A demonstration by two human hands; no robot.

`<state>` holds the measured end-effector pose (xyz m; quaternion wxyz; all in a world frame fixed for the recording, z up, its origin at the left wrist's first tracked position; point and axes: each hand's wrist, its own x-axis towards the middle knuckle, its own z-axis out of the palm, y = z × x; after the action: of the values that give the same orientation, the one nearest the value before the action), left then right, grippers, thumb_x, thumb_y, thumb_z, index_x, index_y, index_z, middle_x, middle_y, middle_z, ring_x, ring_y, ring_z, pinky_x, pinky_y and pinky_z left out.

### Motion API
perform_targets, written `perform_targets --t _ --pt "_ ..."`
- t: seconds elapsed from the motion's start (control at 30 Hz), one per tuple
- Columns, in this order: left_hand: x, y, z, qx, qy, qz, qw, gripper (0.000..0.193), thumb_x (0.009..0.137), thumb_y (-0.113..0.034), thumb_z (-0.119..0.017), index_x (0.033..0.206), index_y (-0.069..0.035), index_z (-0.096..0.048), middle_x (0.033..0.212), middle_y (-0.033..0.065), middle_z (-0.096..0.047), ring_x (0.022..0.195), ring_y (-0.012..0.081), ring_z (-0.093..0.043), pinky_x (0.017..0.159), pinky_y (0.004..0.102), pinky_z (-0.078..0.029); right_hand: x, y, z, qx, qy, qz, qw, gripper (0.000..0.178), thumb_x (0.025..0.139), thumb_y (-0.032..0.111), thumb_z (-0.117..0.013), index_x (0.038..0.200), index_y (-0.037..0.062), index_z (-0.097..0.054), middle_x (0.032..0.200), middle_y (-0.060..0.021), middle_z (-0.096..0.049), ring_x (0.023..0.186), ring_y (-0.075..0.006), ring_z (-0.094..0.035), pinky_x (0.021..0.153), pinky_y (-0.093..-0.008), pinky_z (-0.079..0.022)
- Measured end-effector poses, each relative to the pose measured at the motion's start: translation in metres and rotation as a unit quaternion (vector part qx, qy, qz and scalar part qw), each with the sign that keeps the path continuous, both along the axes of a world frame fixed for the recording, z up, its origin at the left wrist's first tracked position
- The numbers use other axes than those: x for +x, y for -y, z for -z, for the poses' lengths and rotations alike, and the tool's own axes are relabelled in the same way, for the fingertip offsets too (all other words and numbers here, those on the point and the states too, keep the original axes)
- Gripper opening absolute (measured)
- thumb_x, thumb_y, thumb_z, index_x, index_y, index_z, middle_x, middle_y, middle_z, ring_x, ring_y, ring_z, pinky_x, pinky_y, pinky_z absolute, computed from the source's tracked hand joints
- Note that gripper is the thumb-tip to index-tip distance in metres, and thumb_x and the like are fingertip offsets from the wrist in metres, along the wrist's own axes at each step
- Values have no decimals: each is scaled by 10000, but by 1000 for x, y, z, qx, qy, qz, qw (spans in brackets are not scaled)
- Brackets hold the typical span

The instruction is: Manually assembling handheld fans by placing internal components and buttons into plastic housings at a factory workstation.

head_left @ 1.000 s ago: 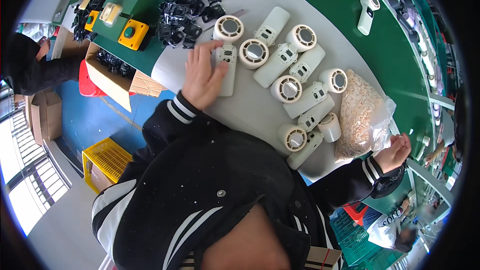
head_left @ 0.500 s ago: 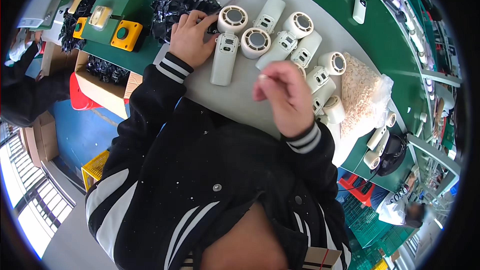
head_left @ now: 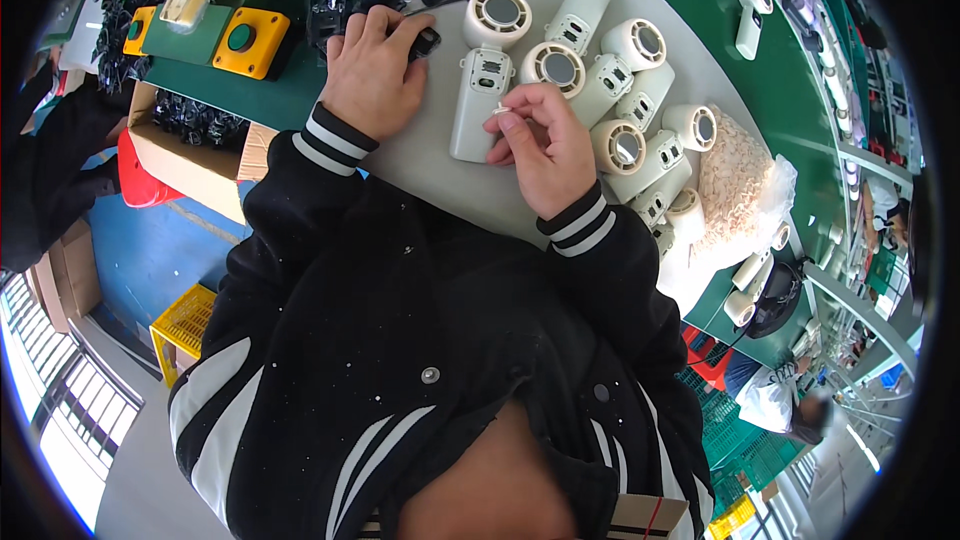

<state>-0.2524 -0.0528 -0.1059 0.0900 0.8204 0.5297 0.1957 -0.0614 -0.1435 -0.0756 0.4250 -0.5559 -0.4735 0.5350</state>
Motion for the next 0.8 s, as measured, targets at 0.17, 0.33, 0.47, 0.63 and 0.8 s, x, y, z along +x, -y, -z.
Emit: perform_targets --t 0.17,0.33,0.47,0.63,0.8 --pt "-8 -6 -3 -18 -2 9 1000 406 794 -130 -606 1198 -160 -580 1117 75 -505 983 270 -474 834 396 -366 -9 -8 4 45 109 27 993 63 888 -5 -551 938 32 -559 792 -33 -569 610 -100 -485 581 -213 -428" --pt "-8 -9 -4 24 35 16 999 396 799 -85 -589 1183 -182 -591 1114 60 -540 985 266 -473 831 392 -353 -17 -17 7 92 221 55 969 89 840 -21 -569 884 56 -578 660 27 -492 555 -78 -382 509 -213 -325" --pt "-12 -16 -10 38 -17 64 997 405 786 -44 -571 1162 -184 -624 1138 34 -551 972 237 -469 820 372 -343 -23 -26 6 123 243 71 960 76 835 -15 -574 871 51 -586 627 21 -470 539 -87 -371 502 -222 -323" --pt "-19 -26 -16 32 -65 169 983 415 766 -31 -573 1150 -175 -636 1158 10 -542 982 221 -456 817 355 -341 -27 -34 1 153 293 77 941 89 825 -12 -585 879 56 -607 586 25 -433 510 -99 -351 485 -237 -312" --pt "-24 -37 -20 15 -89 252 963 403 749 -26 -584 1123 -164 -640 1170 -4 -530 994 215 -447 832 338 -350 -27 -38 -2 158 326 76 929 110 821 -5 -594 906 62 -614 562 29 -402 491 -108 -345 473 -250 -306"
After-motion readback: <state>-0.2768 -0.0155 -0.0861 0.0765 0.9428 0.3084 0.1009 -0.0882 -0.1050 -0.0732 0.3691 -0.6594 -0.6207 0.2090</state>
